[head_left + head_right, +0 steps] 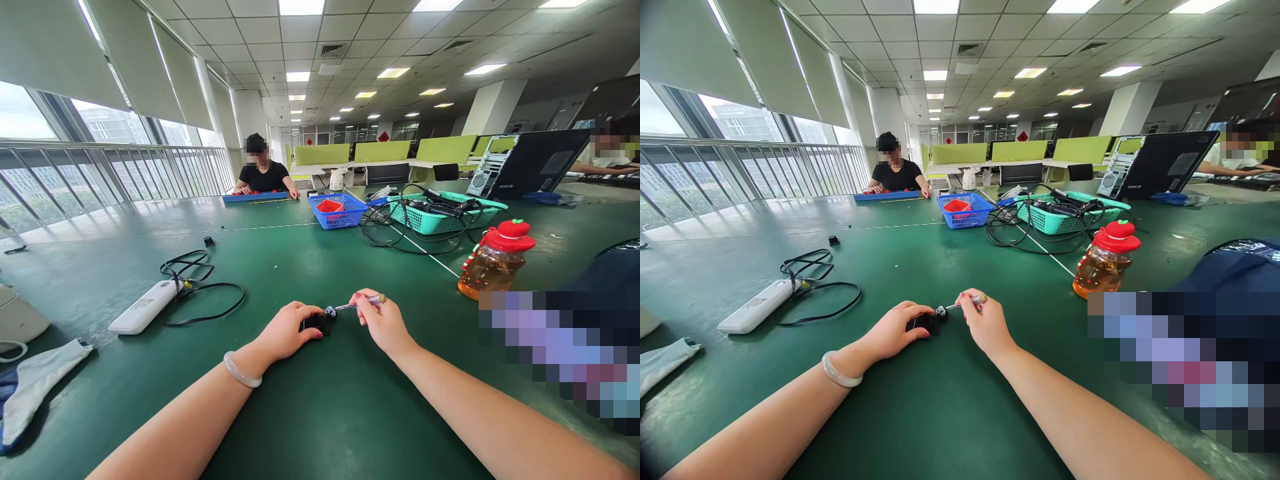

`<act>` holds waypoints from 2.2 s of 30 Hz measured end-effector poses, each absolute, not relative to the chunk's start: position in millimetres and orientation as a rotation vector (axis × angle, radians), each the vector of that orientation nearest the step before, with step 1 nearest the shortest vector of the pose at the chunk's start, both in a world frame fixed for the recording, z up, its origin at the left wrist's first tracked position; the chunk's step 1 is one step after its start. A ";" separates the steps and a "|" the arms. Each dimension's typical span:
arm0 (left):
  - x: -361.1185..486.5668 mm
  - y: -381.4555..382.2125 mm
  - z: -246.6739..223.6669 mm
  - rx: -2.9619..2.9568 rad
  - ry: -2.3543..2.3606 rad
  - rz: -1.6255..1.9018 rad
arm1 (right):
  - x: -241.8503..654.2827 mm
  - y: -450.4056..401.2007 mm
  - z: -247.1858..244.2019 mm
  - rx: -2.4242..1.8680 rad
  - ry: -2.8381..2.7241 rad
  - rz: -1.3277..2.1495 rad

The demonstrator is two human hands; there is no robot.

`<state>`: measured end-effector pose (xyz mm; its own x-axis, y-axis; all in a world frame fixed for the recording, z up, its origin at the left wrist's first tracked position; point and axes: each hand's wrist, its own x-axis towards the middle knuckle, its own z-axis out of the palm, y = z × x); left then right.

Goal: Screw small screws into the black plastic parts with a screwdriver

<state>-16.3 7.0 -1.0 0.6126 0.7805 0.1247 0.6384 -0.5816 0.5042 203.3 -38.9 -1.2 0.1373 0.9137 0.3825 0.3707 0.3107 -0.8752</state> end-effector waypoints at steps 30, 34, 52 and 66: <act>-16.1 4.6 0.3 2.462 1.082 0.469 | 186.1 -63.5 11.3 -1.116 -1.642 0.491; -16.3 5.2 -0.5 2.484 1.064 0.473 | 186.4 -62.5 9.5 -1.101 -1.616 0.513; -15.0 3.4 2.1 2.491 1.087 0.463 | 184.5 -63.0 11.0 -1.119 -1.767 0.444; -15.4 4.2 2.3 2.520 1.066 0.450 | 188.0 -66.4 11.0 -1.005 -1.766 0.387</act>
